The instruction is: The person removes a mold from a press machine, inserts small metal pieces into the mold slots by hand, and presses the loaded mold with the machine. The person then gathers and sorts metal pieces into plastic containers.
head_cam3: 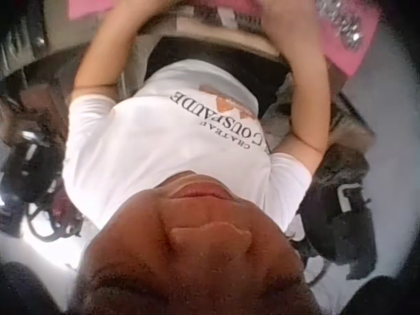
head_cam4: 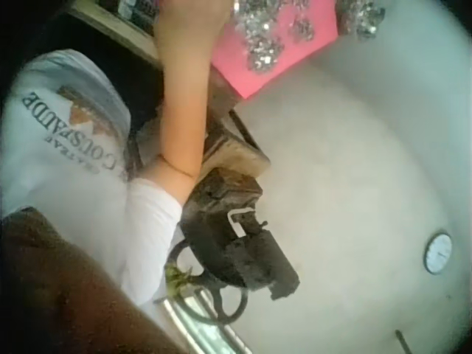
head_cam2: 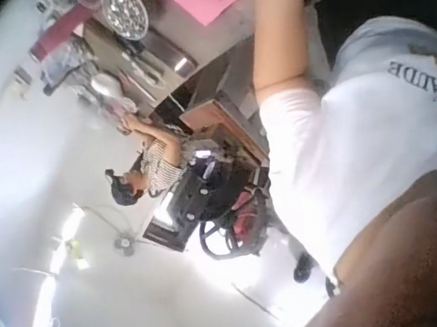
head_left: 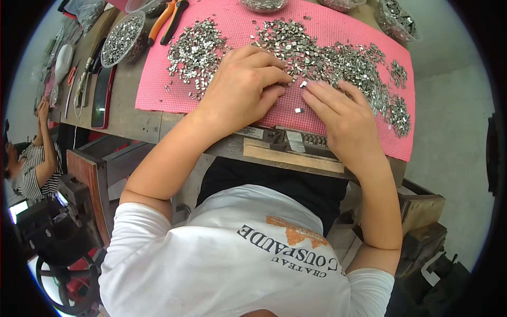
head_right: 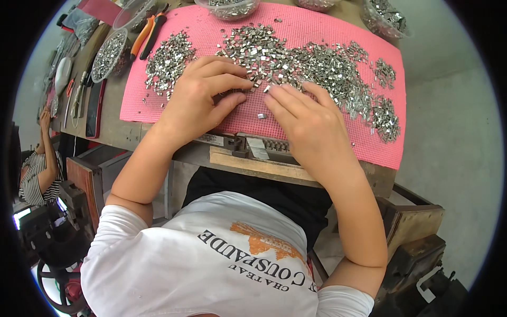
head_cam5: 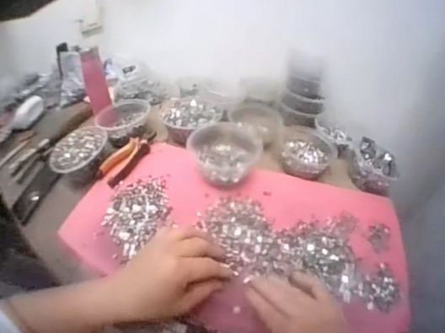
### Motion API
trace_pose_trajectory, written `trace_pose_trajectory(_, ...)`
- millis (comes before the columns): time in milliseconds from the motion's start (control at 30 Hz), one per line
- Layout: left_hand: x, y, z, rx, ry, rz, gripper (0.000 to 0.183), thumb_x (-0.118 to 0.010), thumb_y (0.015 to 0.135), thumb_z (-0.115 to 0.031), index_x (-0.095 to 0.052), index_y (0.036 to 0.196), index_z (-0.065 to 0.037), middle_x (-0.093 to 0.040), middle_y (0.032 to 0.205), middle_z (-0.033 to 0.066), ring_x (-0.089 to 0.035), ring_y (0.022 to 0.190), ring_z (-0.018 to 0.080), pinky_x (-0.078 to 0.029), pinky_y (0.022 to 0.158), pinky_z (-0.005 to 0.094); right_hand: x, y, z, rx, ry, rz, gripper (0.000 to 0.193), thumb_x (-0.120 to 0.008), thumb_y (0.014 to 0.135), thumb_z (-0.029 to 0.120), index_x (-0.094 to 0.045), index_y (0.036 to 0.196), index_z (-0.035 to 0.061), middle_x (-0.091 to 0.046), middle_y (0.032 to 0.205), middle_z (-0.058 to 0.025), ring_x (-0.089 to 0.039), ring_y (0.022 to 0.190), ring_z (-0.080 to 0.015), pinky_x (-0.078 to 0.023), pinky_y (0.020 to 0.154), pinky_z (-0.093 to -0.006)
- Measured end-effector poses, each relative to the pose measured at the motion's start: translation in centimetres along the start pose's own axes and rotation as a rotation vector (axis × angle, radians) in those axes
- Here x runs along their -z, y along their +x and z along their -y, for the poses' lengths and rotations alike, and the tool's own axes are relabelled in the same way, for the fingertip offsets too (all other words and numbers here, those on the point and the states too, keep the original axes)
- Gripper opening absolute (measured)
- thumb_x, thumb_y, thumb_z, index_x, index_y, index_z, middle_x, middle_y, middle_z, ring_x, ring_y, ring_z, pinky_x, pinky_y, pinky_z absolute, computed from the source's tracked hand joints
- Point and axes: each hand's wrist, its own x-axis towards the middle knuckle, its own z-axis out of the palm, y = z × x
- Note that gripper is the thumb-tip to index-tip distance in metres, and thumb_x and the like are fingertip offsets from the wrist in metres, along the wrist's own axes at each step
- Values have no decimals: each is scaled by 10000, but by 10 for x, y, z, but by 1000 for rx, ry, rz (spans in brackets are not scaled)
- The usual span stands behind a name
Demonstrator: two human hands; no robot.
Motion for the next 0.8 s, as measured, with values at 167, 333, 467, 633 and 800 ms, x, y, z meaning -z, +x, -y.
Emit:
trace_pose_trajectory(167,6,4,-5,-24,-123,86,251,-820,759,-76,-791,1005,-115,-722,1127,51,-622,1147,292,-508,985,409,16,-30,1,-55,-19,8,355,-629,795,-46,-733,1128,23,-717,1234,-110,-668,1193,-258,-461,1076,-457)
trace_pose_trajectory(333,2,8,-9,-110,-130,171,230,-841,739,-102,-795,963,-129,-712,1177,22,-588,1230,302,-500,1016,420,18,-39,7,-80,35,-40,299,-653,786,-55,-747,1056,34,-733,1151,-97,-681,1151,-258,-463,1063,-477)
trace_pose_trajectory(467,-1,7,-10,-152,-90,182,185,-841,735,-117,-788,912,-127,-705,1145,12,-592,1228,283,-476,1018,430,22,-42,9,-121,33,-89,303,-697,783,-29,-738,1072,50,-725,1073,-80,-673,1100,-274,-451,1027,-481)
trace_pose_trajectory(633,-6,6,-12,-225,-5,149,144,-810,772,-122,-745,900,-130,-694,1055,-10,-615,1170,243,-457,963,410,16,-47,5,-160,18,-133,326,-726,781,-3,-731,1100,67,-721,1037,-65,-656,1106,-274,-421,1009,-462)
trace_pose_trajectory(800,0,8,-7,-168,83,83,131,-804,777,-146,-720,875,-123,-679,973,-7,-630,1054,224,-446,930,398,13,-43,5,-209,10,-214,246,-758,805,31,-743,1045,86,-715,985,-38,-652,1042,-259,-408,952,-421)
